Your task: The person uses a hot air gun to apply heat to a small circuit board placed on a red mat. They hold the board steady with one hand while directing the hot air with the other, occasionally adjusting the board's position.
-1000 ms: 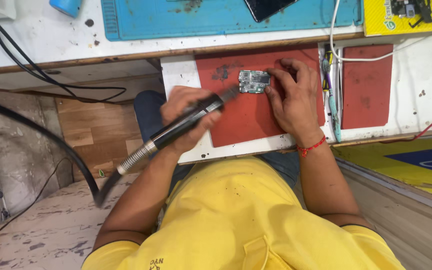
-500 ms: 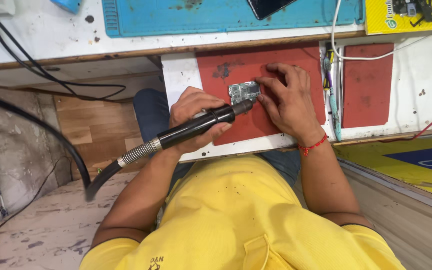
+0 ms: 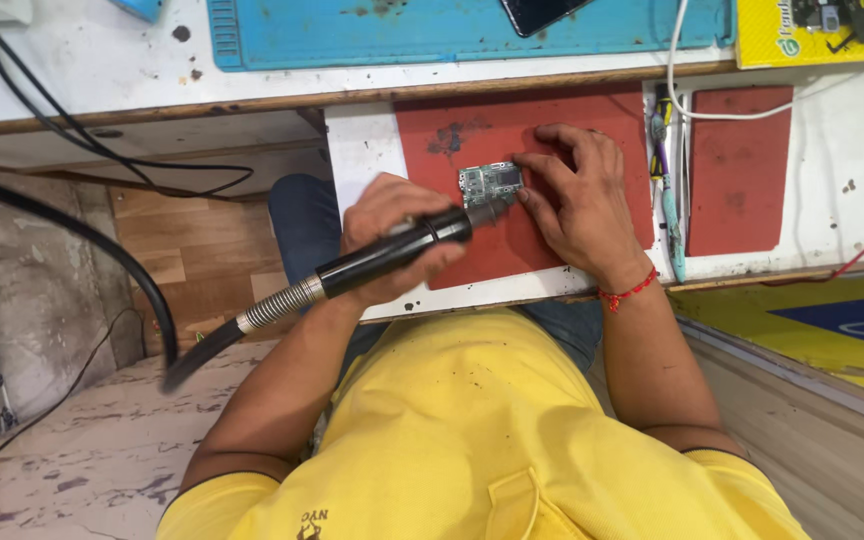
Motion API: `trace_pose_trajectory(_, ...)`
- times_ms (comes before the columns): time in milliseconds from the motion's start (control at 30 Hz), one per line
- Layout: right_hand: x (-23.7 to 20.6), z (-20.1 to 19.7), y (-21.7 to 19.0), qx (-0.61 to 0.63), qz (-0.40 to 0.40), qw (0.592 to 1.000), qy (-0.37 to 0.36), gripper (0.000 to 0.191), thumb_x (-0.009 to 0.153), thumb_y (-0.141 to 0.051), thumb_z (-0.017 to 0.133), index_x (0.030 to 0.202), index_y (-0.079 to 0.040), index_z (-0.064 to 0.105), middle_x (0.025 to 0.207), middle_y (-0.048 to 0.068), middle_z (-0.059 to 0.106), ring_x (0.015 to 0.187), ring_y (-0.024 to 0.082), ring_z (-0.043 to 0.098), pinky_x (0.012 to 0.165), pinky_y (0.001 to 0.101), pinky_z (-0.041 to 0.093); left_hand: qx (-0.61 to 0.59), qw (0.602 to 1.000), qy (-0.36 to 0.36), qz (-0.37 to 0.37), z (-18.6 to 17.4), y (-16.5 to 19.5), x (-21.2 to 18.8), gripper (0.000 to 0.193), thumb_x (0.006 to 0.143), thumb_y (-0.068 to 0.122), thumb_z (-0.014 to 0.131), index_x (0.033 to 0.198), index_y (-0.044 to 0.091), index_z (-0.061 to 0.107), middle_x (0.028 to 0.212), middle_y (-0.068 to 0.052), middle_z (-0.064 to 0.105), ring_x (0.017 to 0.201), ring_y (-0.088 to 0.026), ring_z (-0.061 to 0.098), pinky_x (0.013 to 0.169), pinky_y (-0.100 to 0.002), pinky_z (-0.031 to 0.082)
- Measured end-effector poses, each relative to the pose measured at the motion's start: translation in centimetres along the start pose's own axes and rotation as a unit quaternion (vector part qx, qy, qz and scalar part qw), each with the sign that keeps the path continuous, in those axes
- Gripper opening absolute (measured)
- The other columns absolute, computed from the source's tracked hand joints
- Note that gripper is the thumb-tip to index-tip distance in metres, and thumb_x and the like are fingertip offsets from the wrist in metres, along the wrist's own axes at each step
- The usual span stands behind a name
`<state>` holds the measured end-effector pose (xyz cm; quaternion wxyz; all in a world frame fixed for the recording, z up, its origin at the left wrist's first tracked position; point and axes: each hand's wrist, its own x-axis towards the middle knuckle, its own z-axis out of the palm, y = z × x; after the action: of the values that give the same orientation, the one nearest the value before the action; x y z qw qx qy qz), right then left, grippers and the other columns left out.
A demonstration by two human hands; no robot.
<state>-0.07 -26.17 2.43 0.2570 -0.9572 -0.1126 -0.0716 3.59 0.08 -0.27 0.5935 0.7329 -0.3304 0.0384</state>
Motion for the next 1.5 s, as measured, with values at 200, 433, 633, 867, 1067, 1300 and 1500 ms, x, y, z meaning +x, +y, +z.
trace_pose_trajectory(200,-0.02,0.26,0.16,0.008,0.011,1.000,0.023,0.037,0.091,-0.010,0.080,0.126,-0.010,0.071,0.138,0.014,0.055,0.125,0.036,0.050,0.108,0.0475,0.043,-0.019,1.000,0.011,0.009,0.03,0.27,-0.04,0.038,0.084,0.031,0.086,0.108,0.005,0.071,0.101,-0.008,0.075,0.100,-0.020,0.069,0.092,-0.034,0.055)
trace_pose_trajectory(433,-0.08,0.53,0.26,0.036,0.049,0.997,0.049,0.036,0.092,-0.004,0.077,0.127,-0.008,0.070,0.139,0.015,0.054,0.125,0.036,0.050,0.107,0.0451,0.046,0.022,0.999,0.048,-0.012,-0.17,0.60,0.16,0.037,0.085,0.032,0.085,0.106,0.005,0.071,0.102,-0.007,0.076,0.097,-0.023,0.069,0.094,-0.037,0.053)
trace_pose_trajectory(633,-0.06,0.54,0.35,0.029,0.060,0.997,0.042,0.035,0.091,-0.004,0.078,0.125,-0.008,0.070,0.137,0.015,0.055,0.123,0.036,0.051,0.106,0.0459,0.046,0.011,0.998,0.055,-0.014,-0.16,0.65,0.11,0.032,0.087,0.030,0.085,0.105,0.008,0.072,0.101,-0.007,0.076,0.096,-0.022,0.069,0.091,-0.034,0.054)
trace_pose_trajectory(867,-0.09,0.66,0.41,0.023,0.053,0.997,0.047,0.035,0.092,-0.005,0.077,0.126,-0.009,0.070,0.138,0.015,0.054,0.123,0.036,0.051,0.107,0.0457,0.045,0.001,0.999,0.037,-0.016,-0.10,0.56,0.12,0.038,0.085,0.031,0.085,0.108,0.005,0.071,0.102,-0.009,0.075,0.098,-0.023,0.068,0.091,-0.034,0.055)
trace_pose_trajectory(1067,-0.04,0.64,0.33,0.022,0.046,0.997,0.049,0.035,0.092,-0.006,0.077,0.126,-0.009,0.070,0.138,0.014,0.055,0.123,0.036,0.051,0.107,0.0464,0.045,-0.002,0.998,0.057,-0.015,-0.04,0.48,0.05,0.034,0.086,0.031,0.084,0.107,0.007,0.072,0.099,-0.006,0.076,0.095,-0.020,0.068,0.088,-0.036,0.054)
trace_pose_trajectory(1300,0.02,0.82,0.29,0.031,0.061,0.996,0.052,0.037,0.090,-0.005,0.076,0.126,-0.009,0.070,0.136,0.015,0.056,0.122,0.036,0.052,0.106,0.0460,0.045,0.006,0.990,-0.047,-0.132,-0.29,0.75,0.42,0.021,0.080,0.030,0.079,0.092,0.013,0.077,0.080,-0.003,0.071,0.072,-0.015,0.070,0.071,-0.031,0.055)
trace_pose_trajectory(1500,0.21,0.76,0.11,0.019,0.056,0.997,0.055,0.037,0.090,-0.005,0.077,0.126,-0.009,0.070,0.136,0.014,0.056,0.122,0.036,0.052,0.105,0.0462,0.044,0.021,0.994,0.101,-0.022,-0.26,0.67,0.44,0.030,0.083,0.025,0.085,0.101,0.006,0.071,0.096,-0.007,0.076,0.091,-0.021,0.069,0.089,-0.037,0.053)
